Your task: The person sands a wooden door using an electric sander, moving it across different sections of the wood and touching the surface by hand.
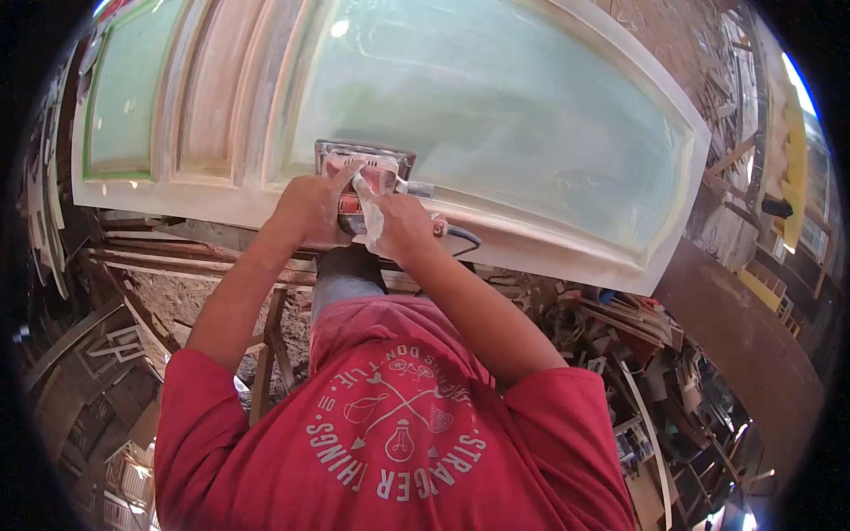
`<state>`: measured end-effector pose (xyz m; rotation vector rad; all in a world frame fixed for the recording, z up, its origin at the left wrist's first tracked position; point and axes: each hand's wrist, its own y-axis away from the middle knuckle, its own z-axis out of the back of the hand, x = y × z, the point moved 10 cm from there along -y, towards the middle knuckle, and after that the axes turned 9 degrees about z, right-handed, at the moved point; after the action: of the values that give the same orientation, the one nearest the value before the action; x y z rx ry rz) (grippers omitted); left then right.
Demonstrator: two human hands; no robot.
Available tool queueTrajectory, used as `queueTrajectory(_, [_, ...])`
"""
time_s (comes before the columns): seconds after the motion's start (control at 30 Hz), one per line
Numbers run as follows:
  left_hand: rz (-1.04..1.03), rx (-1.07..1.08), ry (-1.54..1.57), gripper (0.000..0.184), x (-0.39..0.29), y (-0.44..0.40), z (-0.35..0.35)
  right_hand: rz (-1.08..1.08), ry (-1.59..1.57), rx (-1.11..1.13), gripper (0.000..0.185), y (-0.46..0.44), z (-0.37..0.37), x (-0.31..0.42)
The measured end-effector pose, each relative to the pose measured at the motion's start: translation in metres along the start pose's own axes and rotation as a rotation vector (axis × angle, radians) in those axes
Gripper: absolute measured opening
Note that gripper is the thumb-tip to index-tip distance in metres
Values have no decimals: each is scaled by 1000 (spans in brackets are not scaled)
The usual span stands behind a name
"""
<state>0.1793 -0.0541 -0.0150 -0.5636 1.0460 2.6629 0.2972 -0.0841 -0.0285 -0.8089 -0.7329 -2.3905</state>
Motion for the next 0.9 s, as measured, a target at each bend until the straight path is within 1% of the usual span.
queueTrajectory(0.1, [-14,-15,27,121,-14,-9,-14,-32,60,78,88,8,-2,-19])
queueTrajectory(0.17, [-23,-16,40,121,-39,-15,-27,-44,76,114,90,29,10,-33])
queueTrajectory(0.23, [-12,15,37,120,-51,-22,-37,-7,82,61,91,43,5,-51])
queueTrajectory(0.27, [-6,30,38,120,-52,-27,-42,13,87,37,91,43,2,-57])
queueTrajectory(0.4, [3,73,60,109,-36,-39,-58,9,131,106,87,31,-23,-70])
queueTrajectory(0.43, [4,68,79,108,-30,-43,-65,-86,163,212,86,25,-29,-72])
queueTrajectory(0.57, [-33,30,144,103,-24,-62,-91,-146,132,263,94,24,-43,-94])
queueTrajectory(0.67, [-62,67,177,115,-44,-76,-110,-196,160,329,97,42,-47,-126])
queueTrajectory(0.7, [-76,68,185,117,-48,-83,-118,-214,92,328,99,45,-51,-139])
queueTrajectory(0.8, [-101,-2,196,120,-62,-94,-135,-179,91,304,101,53,-39,-143])
queueTrajectory(0.9, [-66,78,161,122,-69,-90,-131,-176,120,320,103,59,-39,-150])
